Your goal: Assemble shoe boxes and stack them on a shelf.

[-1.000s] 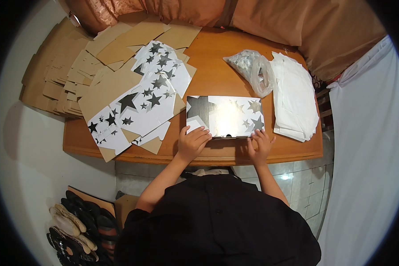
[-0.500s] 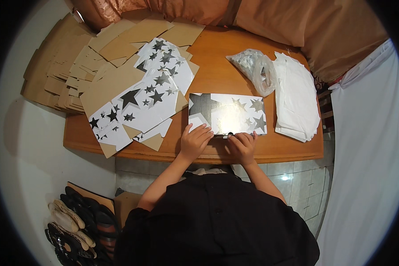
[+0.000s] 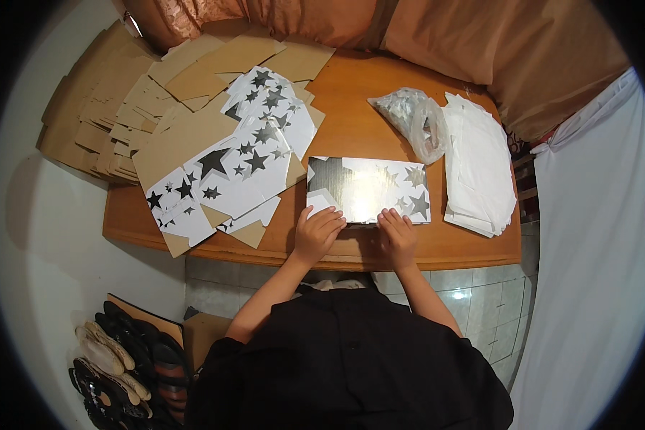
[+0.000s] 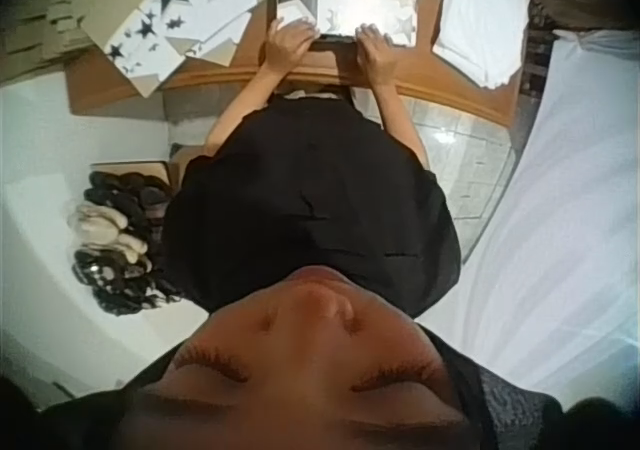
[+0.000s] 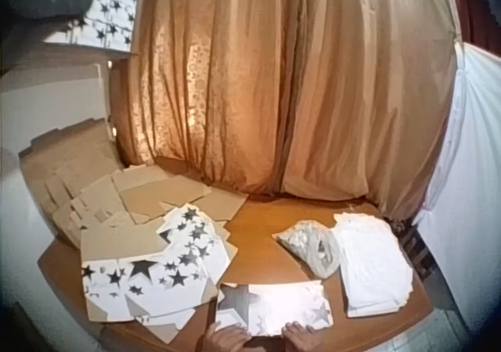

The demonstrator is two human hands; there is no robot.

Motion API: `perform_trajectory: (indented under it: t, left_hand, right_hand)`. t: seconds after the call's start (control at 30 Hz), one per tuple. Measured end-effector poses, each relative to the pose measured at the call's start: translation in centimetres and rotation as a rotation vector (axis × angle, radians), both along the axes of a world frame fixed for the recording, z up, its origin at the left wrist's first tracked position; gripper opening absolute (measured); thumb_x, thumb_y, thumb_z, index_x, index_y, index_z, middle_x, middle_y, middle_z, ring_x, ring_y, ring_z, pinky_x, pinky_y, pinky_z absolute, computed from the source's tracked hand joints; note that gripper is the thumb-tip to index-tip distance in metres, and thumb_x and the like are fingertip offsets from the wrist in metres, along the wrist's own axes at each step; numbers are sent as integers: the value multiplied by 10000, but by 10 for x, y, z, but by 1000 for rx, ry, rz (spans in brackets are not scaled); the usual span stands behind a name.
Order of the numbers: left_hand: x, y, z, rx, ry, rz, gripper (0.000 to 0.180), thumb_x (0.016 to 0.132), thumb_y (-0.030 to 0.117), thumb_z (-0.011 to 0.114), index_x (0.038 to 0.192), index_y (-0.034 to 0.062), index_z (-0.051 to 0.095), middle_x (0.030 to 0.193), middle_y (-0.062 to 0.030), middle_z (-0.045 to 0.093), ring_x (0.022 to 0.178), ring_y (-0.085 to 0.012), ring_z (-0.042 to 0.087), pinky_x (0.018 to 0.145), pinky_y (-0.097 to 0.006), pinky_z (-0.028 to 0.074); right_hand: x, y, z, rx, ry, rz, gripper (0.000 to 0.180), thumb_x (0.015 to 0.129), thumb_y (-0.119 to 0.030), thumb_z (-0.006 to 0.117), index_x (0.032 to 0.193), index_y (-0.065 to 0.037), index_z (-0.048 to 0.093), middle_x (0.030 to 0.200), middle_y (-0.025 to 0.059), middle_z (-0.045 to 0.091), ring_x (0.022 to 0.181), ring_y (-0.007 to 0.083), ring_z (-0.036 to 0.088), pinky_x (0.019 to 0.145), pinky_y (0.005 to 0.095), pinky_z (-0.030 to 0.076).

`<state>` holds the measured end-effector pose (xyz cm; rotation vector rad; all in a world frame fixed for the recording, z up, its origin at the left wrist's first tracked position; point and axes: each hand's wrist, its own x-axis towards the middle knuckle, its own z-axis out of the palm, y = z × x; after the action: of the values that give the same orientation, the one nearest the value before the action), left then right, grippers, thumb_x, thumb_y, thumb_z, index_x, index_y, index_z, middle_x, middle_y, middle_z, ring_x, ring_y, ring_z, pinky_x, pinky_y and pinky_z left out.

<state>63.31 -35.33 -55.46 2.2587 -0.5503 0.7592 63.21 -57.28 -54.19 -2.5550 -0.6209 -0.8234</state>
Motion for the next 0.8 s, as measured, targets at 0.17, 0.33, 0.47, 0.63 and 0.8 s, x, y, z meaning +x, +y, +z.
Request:
perform_trajectory:
  t: [0.17,0.33,0.47,0.63,0.8]
  left_hand:
    - [-4,5,-3,40,-2,3,123,767,171,674,890,160,670,1002,31,648,1018,-145,576,968,-402,307]
    - [-10,7,-2,33,29,0,136,769,201,678,901,168,675,1029,40,640,1036,-139,565,973,-422,283]
    - [-21,1,4,133,25,188,166,774,247,674,931,194,681,1064,51,635,1098,-152,522,965,-506,177]
    - [-41,-17,-1,148,113,400,221,795,261,640,1008,220,680,1195,29,574,1191,-193,440,951,-530,123]
    - [-59,-51,-11,96,289,611,348,861,299,551,1196,219,602,1393,-80,400,1303,-267,301,989,-564,95]
  right_hand:
    - [-4,-10,31,348,205,16,185,776,-56,614,953,-27,654,1011,162,619,966,323,581,871,382,440]
    - [32,-47,27,595,241,-141,234,864,-94,543,1066,12,597,1139,148,573,1052,267,539,912,352,404]
    - [78,-76,12,872,446,-147,383,860,-126,515,1212,24,515,1240,156,522,1174,262,465,1004,337,323]
    - [122,-97,5,1046,839,60,440,888,-146,490,1300,-4,427,1284,122,471,1206,222,419,1028,302,277]
    - [121,-101,-7,1068,900,212,322,820,-13,506,1141,-1,496,1055,62,526,965,153,493,879,255,379]
